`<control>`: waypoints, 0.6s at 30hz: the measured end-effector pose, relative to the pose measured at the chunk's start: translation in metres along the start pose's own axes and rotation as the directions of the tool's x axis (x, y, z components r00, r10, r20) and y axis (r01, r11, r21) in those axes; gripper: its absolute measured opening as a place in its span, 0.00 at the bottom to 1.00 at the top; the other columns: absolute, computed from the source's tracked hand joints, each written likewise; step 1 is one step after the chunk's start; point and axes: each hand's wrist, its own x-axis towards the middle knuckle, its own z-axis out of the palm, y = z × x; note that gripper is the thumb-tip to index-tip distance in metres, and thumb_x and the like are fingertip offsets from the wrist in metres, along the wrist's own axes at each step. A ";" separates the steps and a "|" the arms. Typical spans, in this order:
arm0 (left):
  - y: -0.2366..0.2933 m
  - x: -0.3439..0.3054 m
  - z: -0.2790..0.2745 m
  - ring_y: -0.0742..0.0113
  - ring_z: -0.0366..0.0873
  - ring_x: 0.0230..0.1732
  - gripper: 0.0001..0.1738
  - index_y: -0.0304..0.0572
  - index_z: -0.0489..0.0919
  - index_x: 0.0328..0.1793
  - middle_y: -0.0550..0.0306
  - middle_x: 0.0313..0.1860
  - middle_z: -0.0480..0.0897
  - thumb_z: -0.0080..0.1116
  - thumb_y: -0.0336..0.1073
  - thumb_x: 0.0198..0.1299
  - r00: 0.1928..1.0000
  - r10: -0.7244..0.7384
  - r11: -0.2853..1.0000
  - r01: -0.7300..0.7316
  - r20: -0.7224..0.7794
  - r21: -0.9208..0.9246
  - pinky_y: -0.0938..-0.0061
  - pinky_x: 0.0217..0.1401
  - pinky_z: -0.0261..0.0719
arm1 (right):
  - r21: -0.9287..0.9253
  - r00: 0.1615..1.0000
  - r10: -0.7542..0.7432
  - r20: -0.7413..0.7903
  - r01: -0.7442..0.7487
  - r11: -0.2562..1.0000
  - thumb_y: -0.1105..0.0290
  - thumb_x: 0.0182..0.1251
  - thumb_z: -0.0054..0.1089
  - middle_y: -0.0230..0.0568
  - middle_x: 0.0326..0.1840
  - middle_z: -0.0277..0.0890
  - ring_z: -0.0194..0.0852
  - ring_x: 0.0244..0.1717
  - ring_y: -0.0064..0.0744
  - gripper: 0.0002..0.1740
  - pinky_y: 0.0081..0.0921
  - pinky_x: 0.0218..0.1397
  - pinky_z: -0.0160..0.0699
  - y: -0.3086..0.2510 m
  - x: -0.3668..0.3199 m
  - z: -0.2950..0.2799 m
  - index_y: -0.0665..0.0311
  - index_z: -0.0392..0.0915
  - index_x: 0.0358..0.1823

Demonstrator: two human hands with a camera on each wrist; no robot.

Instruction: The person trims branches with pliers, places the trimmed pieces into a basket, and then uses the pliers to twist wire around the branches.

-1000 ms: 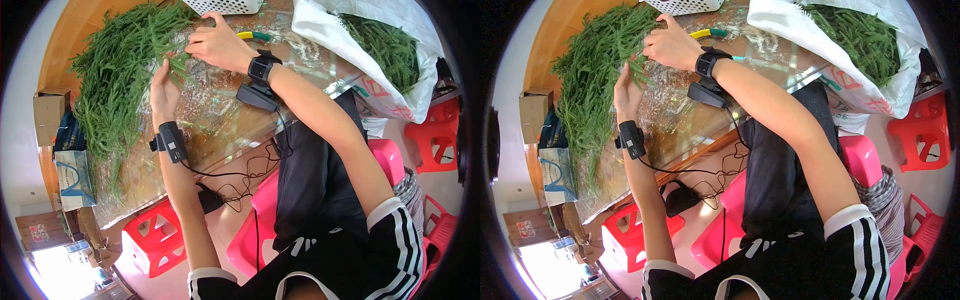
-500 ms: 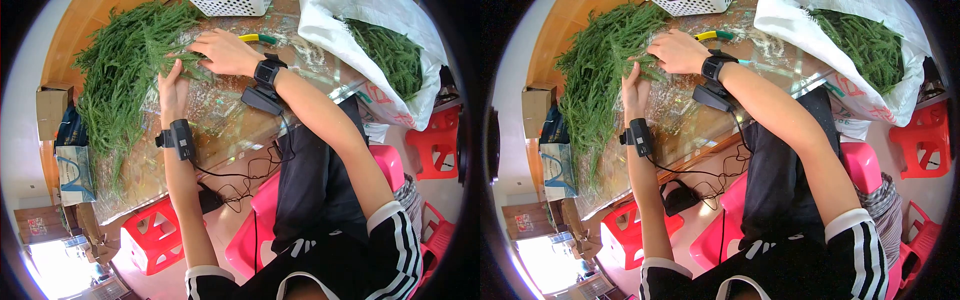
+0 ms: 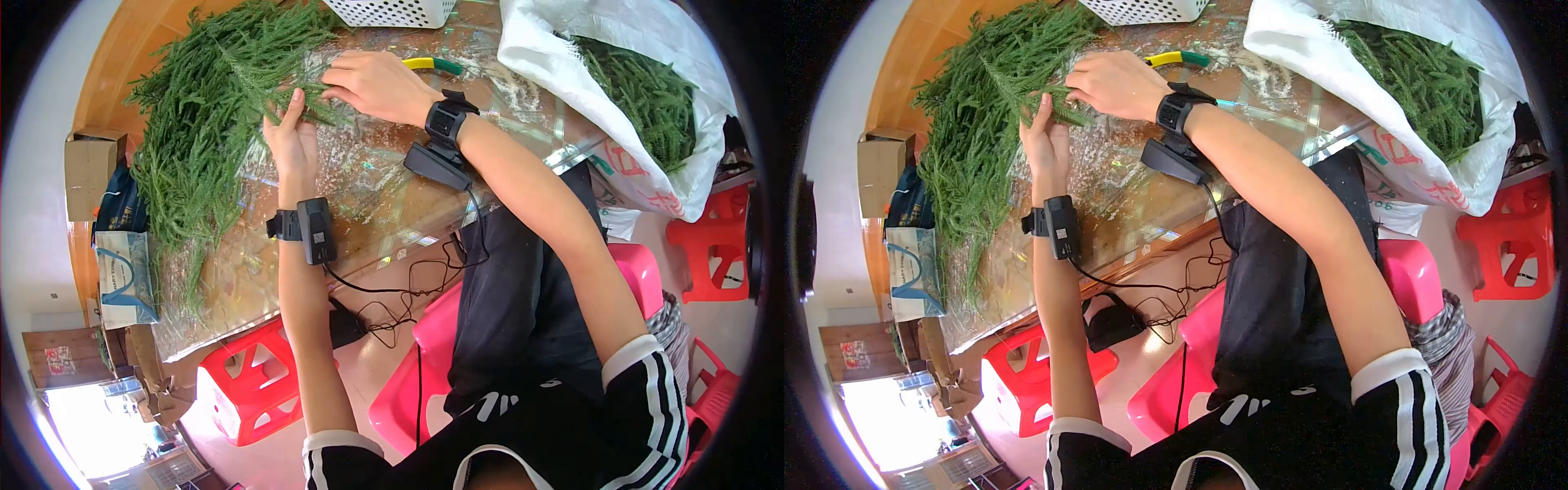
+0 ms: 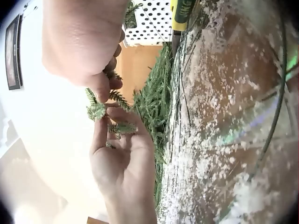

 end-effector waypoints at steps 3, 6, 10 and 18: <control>-0.002 0.001 0.001 0.71 0.73 0.39 0.17 0.39 0.69 0.49 0.58 0.41 0.75 0.57 0.21 0.53 0.999 0.032 0.999 -0.032 -0.034 -0.004 0.75 0.40 0.74 | -0.076 1.000 0.005 -0.014 -0.006 0.997 0.63 0.57 0.56 0.35 0.26 0.70 0.73 0.30 0.37 0.08 0.32 0.28 0.70 -0.001 -0.001 0.002 0.60 0.75 0.32; -0.005 -0.002 0.007 0.71 0.73 0.38 0.18 0.39 0.68 0.49 0.58 0.40 0.75 0.57 0.20 0.53 0.995 0.065 0.998 -0.064 -0.072 0.006 0.76 0.38 0.74 | -0.094 1.000 0.024 -0.019 -0.026 0.995 0.63 0.57 0.56 0.35 0.23 0.69 0.73 0.28 0.38 0.08 0.32 0.26 0.70 -0.004 -0.001 0.001 0.60 0.74 0.29; -0.010 -0.007 0.015 0.71 0.73 0.38 0.19 0.38 0.68 0.50 0.57 0.40 0.75 0.57 0.19 0.52 0.981 0.096 0.995 -0.099 -0.167 -0.011 0.76 0.36 0.73 | -0.111 0.999 0.038 -0.035 -0.041 0.993 0.63 0.57 0.56 0.35 0.21 0.69 0.73 0.25 0.39 0.09 0.32 0.23 0.68 -0.005 -0.001 0.000 0.59 0.73 0.27; -0.010 -0.017 0.028 0.71 0.73 0.31 0.23 0.37 0.65 0.52 0.55 0.35 0.75 0.59 0.21 0.50 0.951 0.078 0.992 -0.103 -0.300 -0.069 0.77 0.30 0.70 | -0.122 0.995 0.100 -0.016 -0.101 0.987 0.65 0.55 0.54 0.36 0.21 0.74 0.75 0.23 0.39 0.07 0.33 0.22 0.68 -0.009 -0.001 0.001 0.59 0.74 0.24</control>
